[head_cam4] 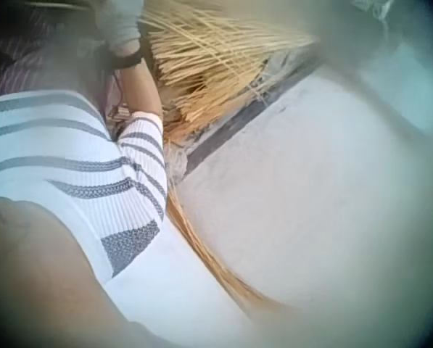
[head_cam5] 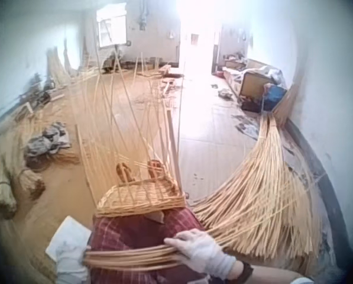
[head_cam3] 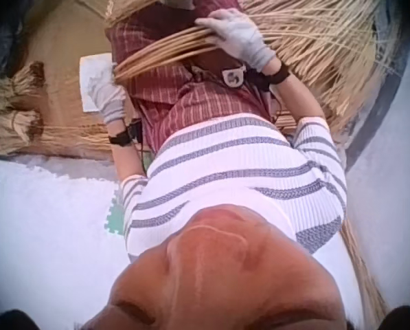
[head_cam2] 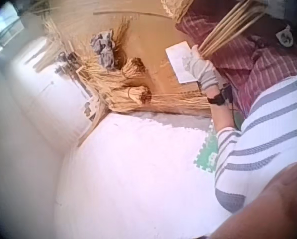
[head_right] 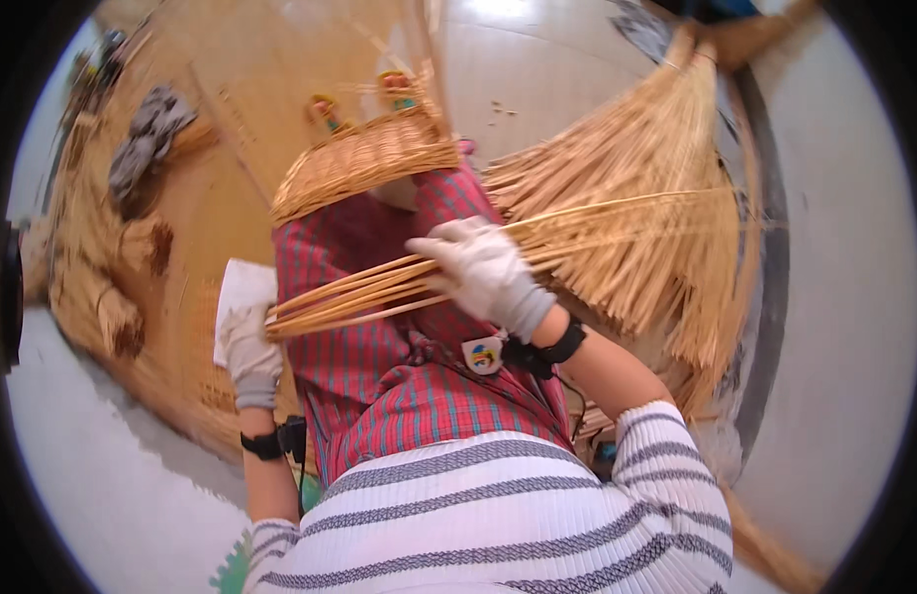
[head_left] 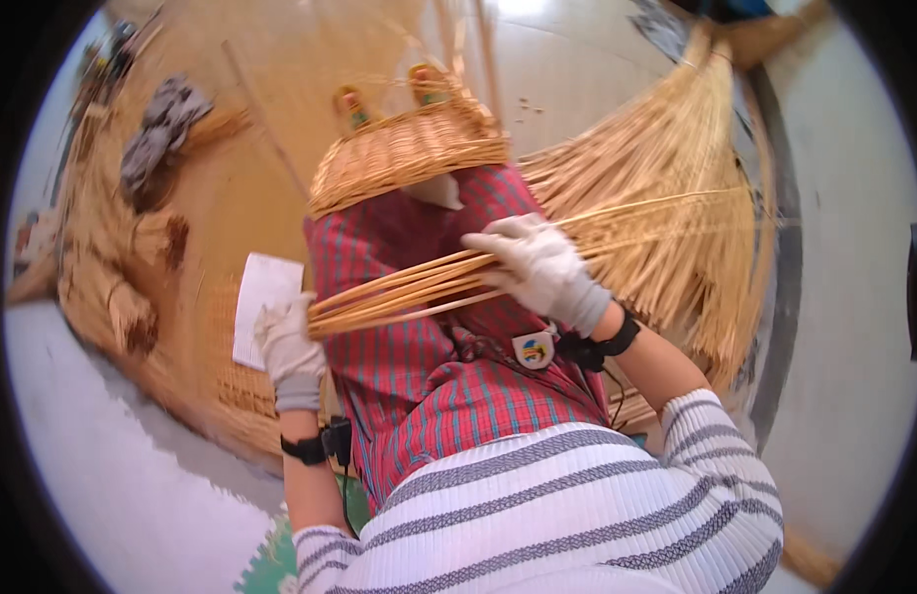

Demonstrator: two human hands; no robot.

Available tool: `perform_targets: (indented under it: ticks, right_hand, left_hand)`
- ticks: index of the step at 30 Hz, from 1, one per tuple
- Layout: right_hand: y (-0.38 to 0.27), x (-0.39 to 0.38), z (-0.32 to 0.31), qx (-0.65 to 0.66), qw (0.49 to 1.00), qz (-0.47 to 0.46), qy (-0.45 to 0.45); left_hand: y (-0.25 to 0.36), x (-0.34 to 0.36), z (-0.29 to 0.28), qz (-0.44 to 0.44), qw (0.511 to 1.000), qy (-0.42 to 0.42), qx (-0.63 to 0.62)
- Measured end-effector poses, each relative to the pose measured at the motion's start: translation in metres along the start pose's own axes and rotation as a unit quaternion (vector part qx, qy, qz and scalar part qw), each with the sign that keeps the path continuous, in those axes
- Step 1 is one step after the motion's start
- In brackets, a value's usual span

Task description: Weaving a wicker or straw basket using long plant fibers.

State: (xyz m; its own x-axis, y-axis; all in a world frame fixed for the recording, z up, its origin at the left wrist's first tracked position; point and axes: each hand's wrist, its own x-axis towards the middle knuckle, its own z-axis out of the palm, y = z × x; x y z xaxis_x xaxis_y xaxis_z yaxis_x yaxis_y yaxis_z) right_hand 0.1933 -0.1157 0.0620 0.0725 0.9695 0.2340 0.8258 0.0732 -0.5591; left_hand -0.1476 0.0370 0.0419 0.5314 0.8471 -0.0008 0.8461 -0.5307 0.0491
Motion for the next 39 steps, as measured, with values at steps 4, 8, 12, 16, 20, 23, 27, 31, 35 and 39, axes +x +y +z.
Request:
perform_targets:
  ticks: [4,8,12,16,20,23,27,31,35,39]
  right_hand:
    - [0.036,0.005,0.002,-0.066,0.998,0.019,-0.016]
    - [0.042,0.017,-0.004,0.019,1.000,0.019,0.009]
    - [0.029,0.043,-0.044,-0.129,0.970,-0.003,0.208]
    - [0.029,0.051,-0.060,0.221,0.946,0.126,0.201]
    - [0.034,0.056,-0.066,0.531,0.839,0.098,0.066]
    - [0.056,0.050,-0.063,0.542,0.832,0.047,0.109]
    - [0.060,0.045,-0.038,0.581,0.763,0.207,0.193]
    - [0.053,0.042,-0.016,0.555,0.781,0.214,0.193]
    - [0.043,0.041,-0.023,0.509,0.803,0.276,0.142]
    - [0.032,0.011,-0.020,0.338,0.914,0.216,-0.064]
  left_hand:
    - [0.033,0.007,-0.023,0.024,0.998,-0.004,-0.050]
    - [0.054,0.023,-0.048,0.126,0.981,-0.007,-0.146]
    - [0.071,0.069,-0.044,0.072,0.958,0.118,-0.250]
    - [0.126,0.112,-0.019,0.086,0.864,0.206,-0.450]
    - [0.177,0.110,-0.002,0.117,0.768,-0.023,-0.629]
    - [0.178,0.115,0.007,0.137,0.789,-0.053,-0.597]
    - [0.173,0.110,0.004,0.177,0.917,-0.024,-0.357]
    - [0.174,0.102,0.003,0.066,0.959,-0.109,-0.255]
    - [0.154,0.103,0.005,0.070,0.943,-0.102,-0.310]
    - [0.134,0.088,-0.019,0.118,0.945,0.047,-0.302]
